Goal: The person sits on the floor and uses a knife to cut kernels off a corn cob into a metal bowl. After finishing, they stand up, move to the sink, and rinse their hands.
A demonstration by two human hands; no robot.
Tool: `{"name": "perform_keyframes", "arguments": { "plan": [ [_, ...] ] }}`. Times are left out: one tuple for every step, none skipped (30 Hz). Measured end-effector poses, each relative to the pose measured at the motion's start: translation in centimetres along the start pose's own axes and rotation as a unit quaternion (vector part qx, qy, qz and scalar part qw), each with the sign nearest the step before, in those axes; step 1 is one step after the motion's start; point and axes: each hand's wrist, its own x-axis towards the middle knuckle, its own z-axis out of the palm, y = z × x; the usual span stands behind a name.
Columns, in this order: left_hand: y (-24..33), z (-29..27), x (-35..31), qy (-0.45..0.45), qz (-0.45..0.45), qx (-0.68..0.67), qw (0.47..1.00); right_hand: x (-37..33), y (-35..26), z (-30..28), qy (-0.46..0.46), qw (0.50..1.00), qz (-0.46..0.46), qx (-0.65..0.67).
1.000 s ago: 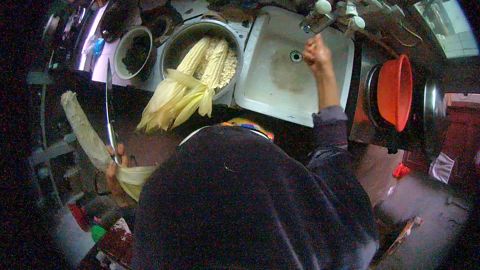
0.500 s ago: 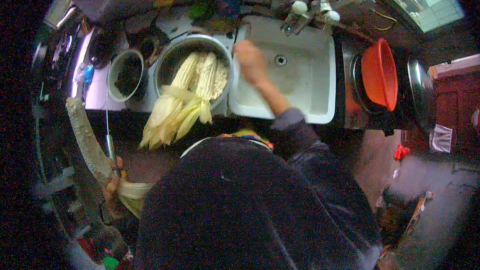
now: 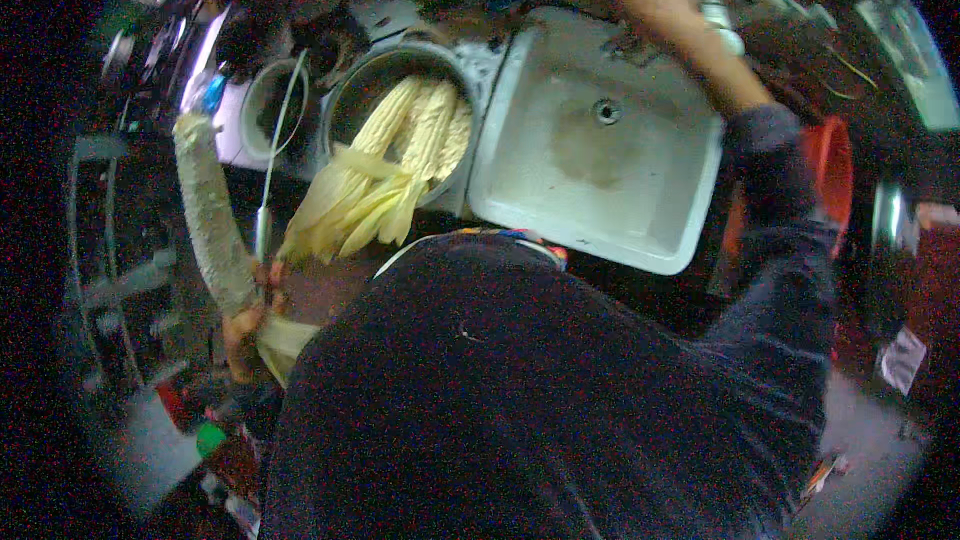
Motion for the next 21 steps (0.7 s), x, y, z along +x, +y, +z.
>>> {"name": "perform_keyframes", "arguments": {
  "plan": [
    [0.0, -0.1, 0.4, -0.043, -0.007, 0.009, 0.999, -2.7, 2.2, 0.5, -0.071, 0.997, 0.017, 0.016],
    [-0.1, -0.4, 0.7, -0.084, -0.015, 0.016, 0.996, -4.2, 2.9, 1.0, -0.141, 0.989, 0.031, 0.032],
    [0.4, -0.4, 0.0, -0.115, -0.024, 0.029, 0.993, -4.1, 2.0, 1.6, -0.142, 0.988, 0.033, 0.044],
    [0.4, 0.2, -0.5, -0.097, -0.048, 0.016, 0.994, -4.1, 1.5, 1.7, -0.146, 0.988, 0.037, 0.047],
    [0.4, 1.3, -0.8, -0.084, -0.072, 0.001, 0.994, -4.0, 1.4, 1.3, -0.151, 0.987, 0.043, 0.046],
    [0.3, 1.9, -1.0, -0.073, -0.095, -0.014, 0.993, -3.2, 1.4, 0.6, -0.163, 0.986, 0.019, 0.042],
    [0.0, 1.9, -0.7, -0.090, -0.083, -0.013, 0.992, -3.1, 1.7, 1.3, -0.145, 0.989, 0.025, 0.025],
    [0.4, 2.3, -0.9, -0.078, -0.096, -0.024, 0.992, -3.0, 1.9, 1.8, -0.127, 0.991, 0.033, 0.007],
    [0.8, 3.1, -1.0, -0.068, -0.108, -0.035, 0.991, -3.1, 1.7, 2.1, -0.114, 0.991, 0.067, 0.010],
    [0.8, 4.3, -1.0, -0.061, -0.120, -0.052, 0.990, -2.9, 1.2, 2.2, -0.108, 0.989, 0.102, 0.005],
    [0.7, 5.7, -0.7, -0.040, -0.082, -0.029, 0.995, -2.9, 0.7, 2.3, -0.102, 0.985, 0.138, -0.001],
    [0.6, 5.9, -0.4, -0.053, -0.091, -0.024, 0.994, -3.0, 0.4, 2.4, -0.095, 0.980, 0.174, -0.007],
    [0.5, 5.8, -0.2, -0.062, -0.097, -0.017, 0.993, -3.0, 0.1, 2.2, -0.091, 0.978, 0.190, 0.004],
    [0.5, 5.8, 0.0, -0.073, -0.103, -0.011, 0.992, -3.0, 0.0, 1.9, -0.102, 0.975, 0.198, 0.004],
    [0.8, 6.4, 0.6, -0.072, -0.105, 0.027, 0.991, -3.1, -0.1, 1.3, -0.112, 0.972, 0.205, 0.004],
    [0.5, 6.5, 0.9, -0.083, -0.095, 0.021, 0.992, -3.0, -0.5, 0.9, -0.120, 0.970, 0.212, 0.009],
    [0.5, 6.7, 1.1, -0.085, -0.089, 0.020, 0.992, -2.9, -1.4, 0.1, -0.054, 0.982, 0.178, 0.040],
    [0.7, 6.9, 1.3, -0.086, -0.084, 0.019, 0.992, -3.2, -2.9, -1.2, 0.013, 0.987, 0.144, 0.072],
    [1.0, 7.5, 1.7, -0.096, -0.075, 0.017, 0.992, -3.2, -5.4, -2.9, 0.147, 0.976, 0.117, 0.109],
    [0.8, 7.9, 2.3, -0.112, -0.067, 0.013, 0.991, -3.6, -8.9, -5.5, 0.080, 0.952, 0.204, 0.212],
    [0.4, 8.2, 3.1, -0.130, -0.060, 0.009, 0.990, -4.3, -12.0, -6.2, 0.080, 0.898, 0.189, 0.390]
  ]
}}
